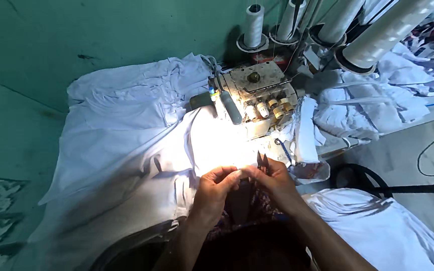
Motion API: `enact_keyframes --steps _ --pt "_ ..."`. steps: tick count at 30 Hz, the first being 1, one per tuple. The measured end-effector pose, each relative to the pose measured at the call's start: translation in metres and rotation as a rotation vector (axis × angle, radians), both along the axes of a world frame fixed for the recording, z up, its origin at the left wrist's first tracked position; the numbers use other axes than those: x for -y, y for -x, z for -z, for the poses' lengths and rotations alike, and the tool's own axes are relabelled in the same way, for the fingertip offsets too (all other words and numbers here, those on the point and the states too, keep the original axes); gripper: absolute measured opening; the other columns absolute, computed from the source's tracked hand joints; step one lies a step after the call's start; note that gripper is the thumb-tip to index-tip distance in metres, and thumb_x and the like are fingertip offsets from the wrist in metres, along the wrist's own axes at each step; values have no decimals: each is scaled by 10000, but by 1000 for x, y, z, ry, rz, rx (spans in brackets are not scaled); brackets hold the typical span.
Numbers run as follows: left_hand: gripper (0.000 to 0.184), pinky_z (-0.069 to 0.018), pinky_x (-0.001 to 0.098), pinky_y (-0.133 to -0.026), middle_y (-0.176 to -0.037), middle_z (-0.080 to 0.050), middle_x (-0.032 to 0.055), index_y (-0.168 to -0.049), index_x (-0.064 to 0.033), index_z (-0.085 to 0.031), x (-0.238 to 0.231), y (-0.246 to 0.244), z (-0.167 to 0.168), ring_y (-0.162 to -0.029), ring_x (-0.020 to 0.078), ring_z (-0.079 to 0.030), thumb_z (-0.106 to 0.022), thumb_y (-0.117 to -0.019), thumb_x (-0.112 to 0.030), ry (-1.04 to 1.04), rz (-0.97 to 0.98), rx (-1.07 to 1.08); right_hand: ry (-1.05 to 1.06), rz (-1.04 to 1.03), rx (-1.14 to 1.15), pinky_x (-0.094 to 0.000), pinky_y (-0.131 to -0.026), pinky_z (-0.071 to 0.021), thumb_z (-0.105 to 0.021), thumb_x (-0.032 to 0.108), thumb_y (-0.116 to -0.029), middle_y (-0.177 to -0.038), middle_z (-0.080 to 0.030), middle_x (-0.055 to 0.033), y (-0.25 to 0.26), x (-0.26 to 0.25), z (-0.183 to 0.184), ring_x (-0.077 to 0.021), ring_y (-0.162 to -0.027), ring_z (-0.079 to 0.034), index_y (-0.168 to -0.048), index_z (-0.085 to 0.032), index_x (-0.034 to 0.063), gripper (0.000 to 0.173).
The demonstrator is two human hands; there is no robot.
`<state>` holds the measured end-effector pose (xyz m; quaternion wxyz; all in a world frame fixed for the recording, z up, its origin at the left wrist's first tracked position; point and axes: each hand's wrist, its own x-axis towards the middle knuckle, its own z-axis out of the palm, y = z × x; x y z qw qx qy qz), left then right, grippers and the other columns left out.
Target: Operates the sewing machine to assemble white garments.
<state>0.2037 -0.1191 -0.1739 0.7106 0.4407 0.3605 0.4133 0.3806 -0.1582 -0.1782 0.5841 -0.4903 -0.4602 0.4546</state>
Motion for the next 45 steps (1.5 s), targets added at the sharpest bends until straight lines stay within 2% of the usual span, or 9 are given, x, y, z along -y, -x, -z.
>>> enact_keyframes --steps 4,6,9,14,20,34,38,42,45 --pt "105 -587 291 -888 -1109 -687 69 -1029 -45 -723 4 3 -15 -1046 147 -666 -675 -972 -120 -649 -57 -140 -358 15 202 -219 -756 -597 -742 152 -947 -1226 -641 -135 -3 9 -28 -107 -941 -667 -984 -745 18 139" --pt "87 -569 336 -974 -1156 -687 72 -1042 -66 -681 12 5 -24 -1159 178 -648 -641 -992 -125 -824 -88 -151 -434 24 244 -218 -787 -590 -780 127 -912 -1253 -630 -143 -3 19 -36 -112 -970 -657 -978 -748 37 116" --pt "97 -591 240 -863 -1064 -694 10 -1095 -69 -646 27 6 -25 -1008 78 -676 -619 -1009 -105 -910 -122 -156 -465 14 276 -227 -814 -586 -802 136 -903 -1102 -695 -76 -5 33 -28 -97 -967 -669 -976 -736 59 125" --pt "139 -621 251 -643 -910 -730 9 -1089 -15 -676 46 0 23 -727 84 -697 -625 -977 -79 -610 -127 -382 -119 126 355 -198 -567 -549 -749 220 -949 -765 -703 21 4 49 25 -26 -633 -630 -948 -740 55 165" --pt "371 -645 327 -823 -1096 -747 61 -1365 27 -570 58 -4 54 -930 168 -738 -597 -1010 -78 -302 -54 -332 60 208 643 -224 -679 -597 -735 383 -935 -890 -745 62 10 57 58 -5 -755 -678 -1011 -784 137 261" --pt "347 -548 339 -1065 -1372 -633 163 -1206 16 -710 65 -8 55 -1284 210 -615 -511 -1050 -222 -643 -70 -484 -30 197 771 -242 -725 -586 -720 241 -882 -999 -721 22 16 49 57 -43 -876 -679 -980 -791 155 148" --pt "281 -627 321 -876 -1212 -697 113 -1234 47 -635 55 -10 53 -1029 181 -711 -522 -1040 -122 -500 -156 -315 -76 131 580 -217 -773 -589 -756 213 -915 -1047 -700 -15 13 47 51 -55 -920 -663 -984 -788 108 129" --pt "230 -597 383 -860 -1043 -699 166 -1166 53 -643 24 -12 32 -926 214 -697 -627 -983 -87 186 -21 106 -131 73 412 -220 -750 -597 -752 174 -927 -1061 -680 -48 9 45 37 -77 -906 -661 -988 -781 76 119" --pt "84 -596 334 -826 -898 -725 112 -939 9 -706 5 -10 13 -845 158 -701 -701 -944 -76 -10 -1 77 -184 59 349 -240 -776 -599 -686 201 -993 -1108 -676 -62 4 40 19 -95 -934 -663 -1054 -771 63 173"
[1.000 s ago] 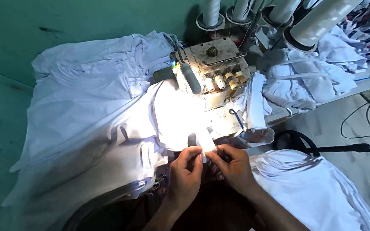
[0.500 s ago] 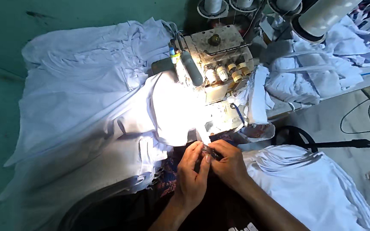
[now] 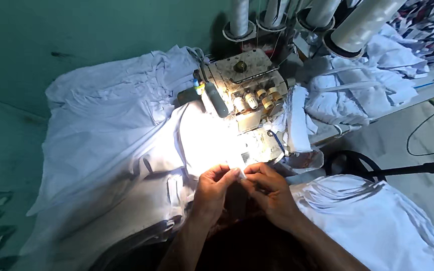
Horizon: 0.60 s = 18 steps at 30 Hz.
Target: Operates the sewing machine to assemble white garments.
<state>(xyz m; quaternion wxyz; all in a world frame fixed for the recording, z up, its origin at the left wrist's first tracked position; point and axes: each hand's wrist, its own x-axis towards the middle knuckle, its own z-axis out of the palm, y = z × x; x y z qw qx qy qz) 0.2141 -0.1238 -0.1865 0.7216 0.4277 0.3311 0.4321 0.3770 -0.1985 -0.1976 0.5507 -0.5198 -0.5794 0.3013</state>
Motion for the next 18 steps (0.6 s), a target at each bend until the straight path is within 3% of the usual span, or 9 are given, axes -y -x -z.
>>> enact_keyframes --steps 3,5,7,9,11,13,15,18 --pt "52 -617 334 -853 -956 -754 44 -980 -48 -718 -11 8 -34 -910 158 -729 -709 -946 -87 -541 -257 -223 -78 13 -73 -247 -731 -592 -560 209 -1063 -1125 -682 -71 -11 -3 -17 -94 -875 -660 -1136 -737 39 256" --pt "160 -636 281 -797 -1012 -746 -8 -1069 -79 -699 -7 14 -60 -899 121 -731 -729 -912 -95 -725 -351 -347 -100 32 -164 -204 -637 -521 -524 248 -1082 -1004 -677 -33 -15 -3 -27 -48 -751 -595 -1204 -709 21 317" --pt "292 -652 274 -771 -1066 -756 -28 -1233 -96 -639 4 18 -72 -913 108 -748 -705 -960 -177 -797 -235 -361 -97 3 -296 -180 -589 -489 -570 290 -1064 -876 -673 7 -16 -2 -36 -19 -676 -565 -1255 -679 11 355" --pt "375 -649 293 -807 -1131 -738 7 -1383 -70 -573 12 18 -71 -965 115 -733 -594 -1048 -238 -846 -17 -309 -86 -89 -459 -182 -580 -496 -643 250 -1028 -809 -646 16 -11 0 -42 -19 -643 -554 -1274 -664 3 350" --pt "426 -615 266 -850 -1161 -709 39 -1444 -25 -523 13 14 -64 -982 81 -694 -516 -1084 -253 -898 99 -298 -30 -107 -571 -165 -566 -506 -711 171 -975 -791 -677 29 -2 -1 -45 4 -623 -571 -1172 -709 28 243" --pt "395 -599 239 -824 -1095 -729 42 -1395 -10 -566 5 9 -55 -938 51 -691 -496 -1088 -249 -936 79 -389 55 -39 -610 -160 -516 -482 -745 147 -946 -722 -687 33 6 -2 -46 14 -561 -560 -988 -738 60 97" --pt "351 -600 250 -786 -1021 -748 44 -1264 -19 -671 -20 10 -41 -889 59 -707 -478 -1080 -248 -1083 -9 -677 95 -7 -595 -171 -485 -458 -746 167 -949 -680 -649 34 6 1 -44 0 -525 -528 -936 -732 69 100" --pt "304 -565 461 -749 -946 -720 116 -1052 -64 -756 -72 34 -14 -922 293 -685 -554 -966 -274 -1396 -7 -1271 18 -51 -510 -176 -522 -490 -726 146 -964 -715 -665 32 2 11 -44 -8 -570 -563 -961 -736 51 95"
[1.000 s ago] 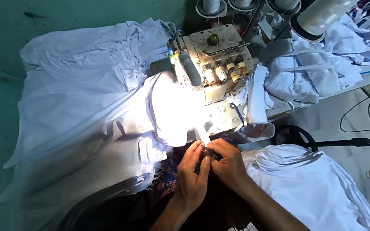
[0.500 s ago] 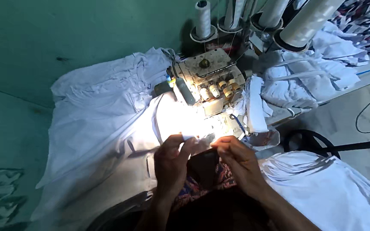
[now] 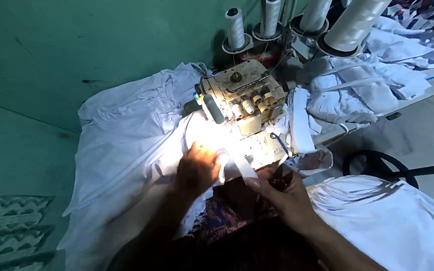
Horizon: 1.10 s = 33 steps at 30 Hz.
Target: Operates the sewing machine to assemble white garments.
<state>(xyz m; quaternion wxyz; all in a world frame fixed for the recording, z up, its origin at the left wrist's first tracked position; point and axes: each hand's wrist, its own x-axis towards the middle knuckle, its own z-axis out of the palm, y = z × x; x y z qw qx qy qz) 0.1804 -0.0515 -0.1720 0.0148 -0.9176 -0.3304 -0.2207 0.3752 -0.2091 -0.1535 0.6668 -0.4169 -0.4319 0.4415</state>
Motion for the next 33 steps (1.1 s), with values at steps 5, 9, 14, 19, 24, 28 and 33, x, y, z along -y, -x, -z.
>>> enact_keyframes --steps 5,9,14,19,24,28,33 --pt "338 -552 480 -737 -895 -651 114 -881 -78 -702 -24 42 -21 -919 320 -658 -544 -985 -359 67 3 -347 -84 -31 75 -157 -514 -471 -698 146 -987 -701 -640 48 -6 5 1 8 -567 -544 -992 -732 44 108" --pt "289 -574 401 -679 -897 -677 48 -932 -127 -707 18 50 -61 -797 191 -670 -558 -1010 -362 389 252 -216 -96 -116 55 -167 -535 -481 -632 185 -1033 -755 -659 38 -6 -9 -3 4 -596 -551 -1070 -732 28 190" --pt "213 -449 261 -495 -756 -630 -21 -967 -170 -687 80 30 -107 -579 92 -570 -559 -1029 -328 308 412 -85 -215 -489 180 -165 -542 -464 -472 355 -1101 -682 -581 28 -2 -32 -16 15 -577 -518 -1150 -696 -13 434" --pt "362 -460 288 -514 -761 -623 -41 -890 -194 -704 58 39 -116 -607 75 -570 -533 -1029 -481 279 269 -103 -194 -457 471 -204 -500 -424 -691 404 -985 -657 -532 43 -5 -12 -18 -16 -550 -483 -1111 -676 37 388" --pt "255 -516 210 -688 -1197 -675 10 -899 -155 -652 64 14 -115 -851 35 -630 -575 -1029 -361 348 540 1 -210 -270 748 -253 -518 -487 -728 443 -938 -678 -600 25 -4 18 -32 -55 -575 -566 -1059 -641 84 388" --pt "288 -507 242 -632 -915 -648 8 -1038 -152 -677 59 10 -107 -772 81 -622 -538 -1045 -404 349 548 -10 -244 -217 797 -264 -527 -493 -720 425 -936 -688 -612 11 -6 20 -42 -68 -595 -588 -1027 -643 85 360" --pt "288 -530 169 -700 -931 -684 -10 -933 -110 -694 38 42 -113 -803 -2 -628 -541 -1063 -317 486 397 75 -77 -108 479 -195 -511 -455 -660 363 -1009 -708 -582 43 -20 -13 6 0 -566 -498 -1297 -641 45 429"
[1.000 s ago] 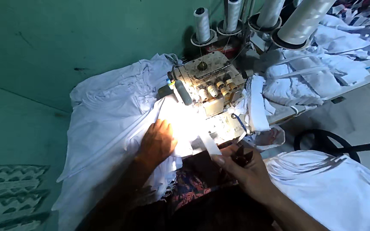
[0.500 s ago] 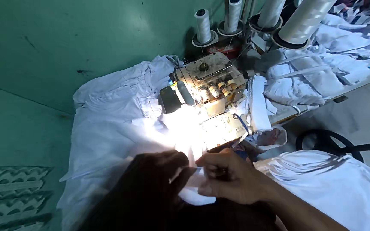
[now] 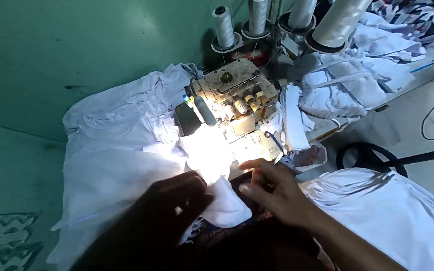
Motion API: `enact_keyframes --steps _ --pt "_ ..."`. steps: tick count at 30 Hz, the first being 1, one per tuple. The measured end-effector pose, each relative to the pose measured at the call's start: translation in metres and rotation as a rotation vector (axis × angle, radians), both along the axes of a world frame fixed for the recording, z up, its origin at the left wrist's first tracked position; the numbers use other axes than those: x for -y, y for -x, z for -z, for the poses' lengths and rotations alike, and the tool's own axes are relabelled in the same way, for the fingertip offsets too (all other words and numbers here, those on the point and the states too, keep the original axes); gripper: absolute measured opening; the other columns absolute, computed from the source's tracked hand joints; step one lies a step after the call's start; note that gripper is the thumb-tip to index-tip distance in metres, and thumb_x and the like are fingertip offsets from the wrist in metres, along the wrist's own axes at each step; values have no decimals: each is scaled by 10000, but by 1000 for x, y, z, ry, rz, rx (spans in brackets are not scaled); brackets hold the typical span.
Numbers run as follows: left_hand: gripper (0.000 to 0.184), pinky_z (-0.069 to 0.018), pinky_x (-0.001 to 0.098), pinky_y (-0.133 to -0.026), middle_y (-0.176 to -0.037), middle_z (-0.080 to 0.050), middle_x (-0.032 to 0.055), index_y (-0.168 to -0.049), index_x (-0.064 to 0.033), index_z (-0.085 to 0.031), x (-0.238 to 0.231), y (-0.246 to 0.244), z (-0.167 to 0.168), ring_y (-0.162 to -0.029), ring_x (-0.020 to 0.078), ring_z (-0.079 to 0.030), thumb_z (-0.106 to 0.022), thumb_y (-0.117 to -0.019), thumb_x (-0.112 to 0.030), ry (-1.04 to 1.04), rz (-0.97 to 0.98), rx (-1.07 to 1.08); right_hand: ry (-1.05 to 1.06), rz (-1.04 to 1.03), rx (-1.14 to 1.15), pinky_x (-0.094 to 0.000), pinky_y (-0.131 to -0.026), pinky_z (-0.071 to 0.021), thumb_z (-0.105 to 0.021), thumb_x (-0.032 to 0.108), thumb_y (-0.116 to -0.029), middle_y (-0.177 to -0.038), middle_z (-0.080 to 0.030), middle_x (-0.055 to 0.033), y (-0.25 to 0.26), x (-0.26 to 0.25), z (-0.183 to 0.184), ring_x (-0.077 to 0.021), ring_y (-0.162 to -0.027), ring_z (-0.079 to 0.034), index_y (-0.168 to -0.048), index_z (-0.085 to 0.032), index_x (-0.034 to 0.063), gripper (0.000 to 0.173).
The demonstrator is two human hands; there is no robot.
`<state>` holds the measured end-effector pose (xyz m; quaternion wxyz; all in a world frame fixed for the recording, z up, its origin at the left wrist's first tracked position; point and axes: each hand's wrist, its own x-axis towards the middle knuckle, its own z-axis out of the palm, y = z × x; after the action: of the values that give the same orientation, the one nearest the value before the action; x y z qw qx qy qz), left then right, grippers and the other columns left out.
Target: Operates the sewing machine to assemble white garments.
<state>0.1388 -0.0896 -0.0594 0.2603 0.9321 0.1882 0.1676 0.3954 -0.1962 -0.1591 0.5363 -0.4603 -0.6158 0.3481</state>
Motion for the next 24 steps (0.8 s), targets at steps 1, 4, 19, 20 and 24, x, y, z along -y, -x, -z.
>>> enact_keyframes --steps 1,4,19,20,24 --pt "302 -526 165 -685 -874 -674 -27 -930 -116 -694 -7 11 -7 -774 -15 -622 -531 -1065 -331 -15 -50 -22 73 49 132 -233 -500 -456 -642 438 -1005 -681 -579 49 -4 -7 18 -25 -541 -493 -1270 -670 83 443" --pt "365 -500 245 -597 -765 -610 -38 -936 -142 -676 -25 37 -33 -673 32 -578 -481 -1071 -420 -188 -162 -187 453 -284 663 -567 -753 -573 -647 534 -955 -851 -702 -120 4 -27 47 -308 -804 -698 -1175 -696 107 483" --pt "529 -474 419 -460 -711 -605 4 -904 -156 -693 -35 61 -69 -587 196 -617 -419 -1022 -592 -628 -369 -521 252 -392 562 -633 -884 -532 -682 339 -950 -1079 -719 -178 124 -113 38 -362 -1055 -687 -1135 -708 48 345" --pt "486 -463 389 -466 -727 -604 -3 -927 -159 -691 -30 68 -65 -589 172 -597 -441 -1031 -563 -584 -340 -477 283 -316 500 -582 -900 -548 -649 310 -966 -1047 -735 -135 101 -108 58 -306 -1027 -702 -1108 -728 76 285" --pt "386 -453 340 -491 -722 -584 -3 -911 -155 -671 -10 72 -51 -602 140 -573 -470 -1060 -449 -433 -246 -340 -38 218 235 -267 -619 -527 -668 361 -977 -739 -659 18 38 -93 51 -50 -656 -600 -848 -737 115 286"
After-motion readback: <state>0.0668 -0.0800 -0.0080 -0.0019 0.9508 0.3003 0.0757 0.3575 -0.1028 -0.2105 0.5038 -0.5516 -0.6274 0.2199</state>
